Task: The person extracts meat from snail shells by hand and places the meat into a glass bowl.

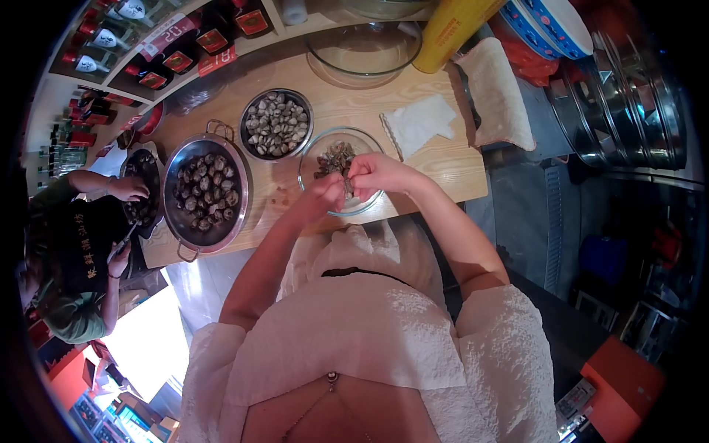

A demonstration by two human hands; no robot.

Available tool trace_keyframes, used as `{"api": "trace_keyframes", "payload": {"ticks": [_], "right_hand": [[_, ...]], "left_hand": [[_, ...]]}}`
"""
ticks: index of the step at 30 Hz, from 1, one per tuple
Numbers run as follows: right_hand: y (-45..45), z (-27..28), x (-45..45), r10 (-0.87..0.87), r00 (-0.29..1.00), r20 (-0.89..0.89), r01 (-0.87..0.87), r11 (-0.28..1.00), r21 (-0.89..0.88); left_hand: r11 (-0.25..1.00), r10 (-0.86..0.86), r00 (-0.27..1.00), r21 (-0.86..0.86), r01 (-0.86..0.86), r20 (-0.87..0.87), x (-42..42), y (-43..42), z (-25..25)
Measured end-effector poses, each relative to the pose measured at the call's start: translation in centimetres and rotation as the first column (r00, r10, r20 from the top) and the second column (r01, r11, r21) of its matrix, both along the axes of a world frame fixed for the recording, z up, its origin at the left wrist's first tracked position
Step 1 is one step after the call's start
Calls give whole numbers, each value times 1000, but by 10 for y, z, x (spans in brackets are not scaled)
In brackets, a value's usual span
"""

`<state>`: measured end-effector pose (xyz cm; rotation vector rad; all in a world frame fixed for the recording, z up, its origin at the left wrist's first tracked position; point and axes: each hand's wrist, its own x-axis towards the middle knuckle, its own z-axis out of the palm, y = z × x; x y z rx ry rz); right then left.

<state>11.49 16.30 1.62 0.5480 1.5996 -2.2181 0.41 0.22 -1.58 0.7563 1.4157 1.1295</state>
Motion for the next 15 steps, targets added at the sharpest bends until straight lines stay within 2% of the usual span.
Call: {"api": "trace_keyframes", "payload": {"ticks": [1,3,4,6,7,10,12,13,15], "right_hand": [[-1,1,0,1,1000,0,-1,1000,1],[-3,5,0,7,999,-35,-4,996,89],[-4,6,0,7,999,-35,-4,996,89],[-5,7,-1,24,999,-39,-20,994,108],[-5,5,-1,25,999,-39,-20,994,109],[-2,0,0,16,999,-41,-13,996,84],[2,0,-1,62,998,0,-62,997,39],[3,-1,0,61,998,2,-61,997,39],[4,-3,0,48,998,28,-47,998,-41]], "left_hand": [[1000,1,1000,1,-1,0,1,0,-1],[994,-2,973,103,27,-233,3,3,3],[994,-2,973,103,26,-233,3,5,9],[985,-12,999,-170,7,-32,2,8,20],[986,-12,999,-169,6,-33,2,8,17],[994,-65,996,-96,60,-54,3,6,4],[997,-43,989,56,51,-142,5,4,1],[997,-44,989,56,53,-141,5,3,1],[970,-64,966,211,119,-249,3,2,3]]}}
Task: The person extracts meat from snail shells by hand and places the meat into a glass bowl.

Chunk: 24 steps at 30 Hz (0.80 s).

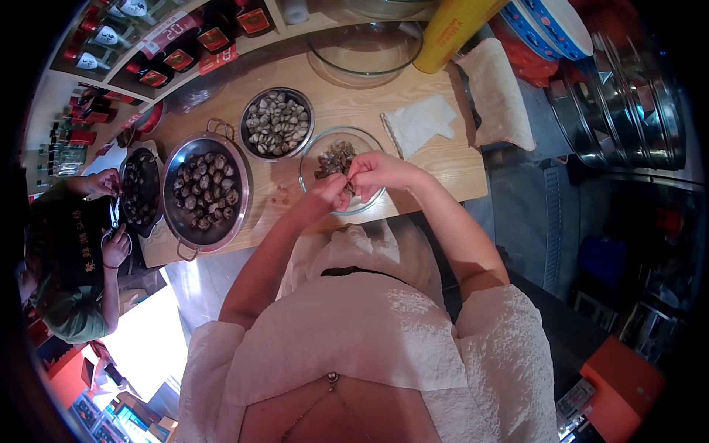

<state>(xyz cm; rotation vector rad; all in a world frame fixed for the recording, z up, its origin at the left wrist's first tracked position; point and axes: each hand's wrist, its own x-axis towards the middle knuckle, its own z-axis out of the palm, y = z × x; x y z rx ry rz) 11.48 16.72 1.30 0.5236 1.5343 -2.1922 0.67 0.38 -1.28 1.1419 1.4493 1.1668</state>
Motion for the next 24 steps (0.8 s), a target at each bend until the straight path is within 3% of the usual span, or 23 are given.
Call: {"api": "trace_keyframes", "payload": {"ticks": [1,3,4,6,7,9,10,11,12,13,15,16,18,21,24], "right_hand": [[-2,-1,0,1,1000,0,-1,1000,-1],[-10,-2,-1,-75,996,-50,77,996,41],[-14,0,-2,-74,996,-49,76,996,41],[-24,7,-5,-80,987,-142,125,933,339],[-31,11,-6,-80,987,-141,124,933,339],[-45,17,-7,-167,965,-202,257,751,608],[-51,7,-6,-134,929,-345,355,580,733],[-55,-1,-4,-134,929,-344,355,579,734],[-59,-3,-4,-133,921,-367,382,498,779],[-61,-5,-5,-128,912,-390,407,414,814],[-69,-6,-4,-125,911,-392,409,375,832],[-71,-5,-3,-123,911,-393,411,335,848],[-74,-12,-2,-120,918,-378,396,311,864],[-75,-18,-1,-128,920,-371,393,287,874],[-73,-23,-2,-164,904,-395,427,285,858]], "left_hand": [[1000,1,1000,-1,-1,0,0,0,2],[931,161,943,-362,-46,292,-1,1,7],[931,162,943,-363,-48,292,-1,1,5],[924,264,907,-354,-141,327,-1,3,-1],[925,264,907,-354,-142,328,-1,4,-3],[916,330,863,-349,-196,383,0,6,-6],[917,329,863,-348,-195,384,1,7,-20],[957,291,941,62,-284,-174,3,6,-41],[894,391,653,436,-102,-649,3,8,-43],[893,394,651,437,-106,-648,4,6,-44],[986,165,838,64,-154,-520,10,-1,-45],[986,164,839,63,-155,-518,12,-2,-47],[951,308,613,259,-170,-727,16,-2,-48],[945,326,564,279,-171,-759,19,-2,-44],[927,366,611,335,-171,-702,18,-1,-38]]}}
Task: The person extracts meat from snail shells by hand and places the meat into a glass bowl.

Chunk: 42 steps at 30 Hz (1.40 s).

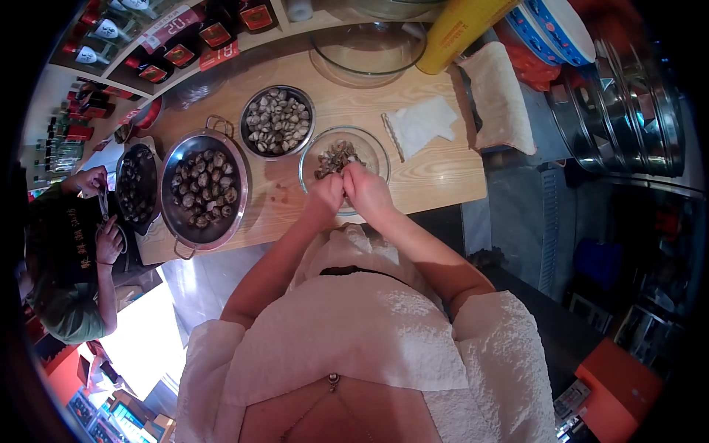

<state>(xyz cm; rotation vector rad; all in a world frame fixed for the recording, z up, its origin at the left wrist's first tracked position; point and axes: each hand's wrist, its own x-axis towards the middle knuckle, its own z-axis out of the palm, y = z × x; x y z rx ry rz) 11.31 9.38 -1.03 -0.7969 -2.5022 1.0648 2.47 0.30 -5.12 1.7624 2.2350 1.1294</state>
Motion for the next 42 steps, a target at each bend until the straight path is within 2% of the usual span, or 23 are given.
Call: {"api": "trace_keyframes", "payload": {"ticks": [2,4,5,7,8,10,11,13,15,16,17,19,21,22,24,25,29,31,33,36,38,40,42], "right_hand": [[4,-3,0,-30,999,-17,30,1000,-7],[8,2,-1,-71,997,-7,66,953,-294],[10,5,-2,-72,997,-7,66,953,-294],[14,18,-4,-90,993,82,120,833,-540],[16,15,-5,-89,993,81,119,833,-540],[20,9,-7,-133,991,-16,88,733,-674],[23,7,-7,-134,991,-17,88,733,-674],[29,5,-8,-103,993,-57,11,566,-824],[36,-4,-8,-97,993,-64,7,600,-800],[38,-5,-8,-92,993,-69,5,633,-774],[40,-6,-9,-90,994,-69,4,633,-774],[42,-6,-14,-86,996,-19,52,741,-669],[45,-12,-18,-65,998,22,64,774,-630],[44,-16,-20,-48,997,65,77,805,-588],[40,-22,-25,-43,995,92,92,772,-629],[38,-25,-28,-44,992,119,113,738,-666],[25,-36,-43,8,985,172,105,764,-637],[21,-45,-49,-5,983,181,103,836,-538],[20,-50,-51,-9,979,204,117,843,-525],[18,-54,-52,-19,971,238,137,861,-489],[19,-57,-51,-20,969,247,137,873,-468],[19,-52,-51,-30,970,240,137,886,-444],[25,-36,-49,-77,972,220,176,861,-477]], "left_hand": [[1000,1,1000,-6,-1,20,0,1,3],[1000,2,999,-12,-1,41,-1,1,4],[1000,-8,998,8,8,62,-2,1,4],[999,-19,996,29,16,82,-3,1,10],[1000,-12,992,-17,14,129,-4,1,13],[998,-3,985,-63,14,175,-5,1,12],[997,-11,931,-63,37,364,-6,1,7],[997,-18,843,-58,59,538,-10,3,12],[956,222,498,-288,58,838,-13,4,19],[956,224,497,-288,57,838,-15,3,5],[976,181,668,-215,-32,722,-18,1,-17],[986,162,809,-125,-110,565,-28,-4,-5],[932,362,506,-317,-177,783,-39,-9,25],[931,365,504,-317,-181,783,-43,-13,29],[916,394,379,-327,-231,837,-50,-22,33],[914,399,375,-328,-239,837,-52,-26,34],[917,388,384,-310,-251,838,-54,-33,31],[917,381,367,-297,-267,848,-51,-35,36],[919,387,435,-303,-251,813,-50,-38,41],[916,392,375,-319,-242,840,-52,-40,42],[918,389,382,-319,-236,838,-54,-43,42],[921,385,390,-318,-225,837,-56,-44,39],[913,379,388,-272,-303,840,-57,-45,29]]}}
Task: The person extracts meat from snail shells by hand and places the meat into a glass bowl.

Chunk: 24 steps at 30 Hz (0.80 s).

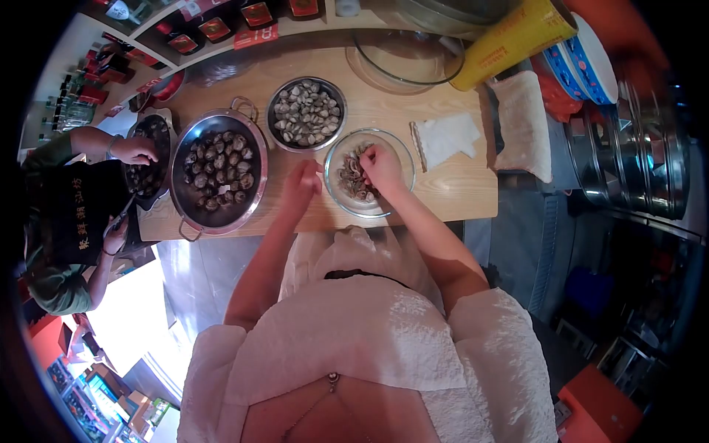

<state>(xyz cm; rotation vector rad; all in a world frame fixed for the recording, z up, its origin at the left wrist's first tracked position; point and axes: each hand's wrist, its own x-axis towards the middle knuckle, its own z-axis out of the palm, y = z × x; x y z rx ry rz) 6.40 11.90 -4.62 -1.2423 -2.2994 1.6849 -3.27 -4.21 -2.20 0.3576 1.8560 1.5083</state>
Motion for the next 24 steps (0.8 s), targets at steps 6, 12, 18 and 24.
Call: {"api": "trace_keyframes", "payload": {"ticks": [6,12,18,24], "right_hand": [[24,39,16,-88,993,-73,87,996,-24],[27,42,43,18,999,43,-43,710,703],[55,-2,65,39,965,260,-137,919,371],[64,-4,75,88,982,169,-31,948,-316]], "left_hand": [[980,189,955,-100,-169,230,-23,-9,-25],[969,245,854,-90,-230,459,-41,7,-67],[884,278,703,111,-453,655,-55,30,-94],[827,270,598,136,-546,755,-52,31,-92]]}}
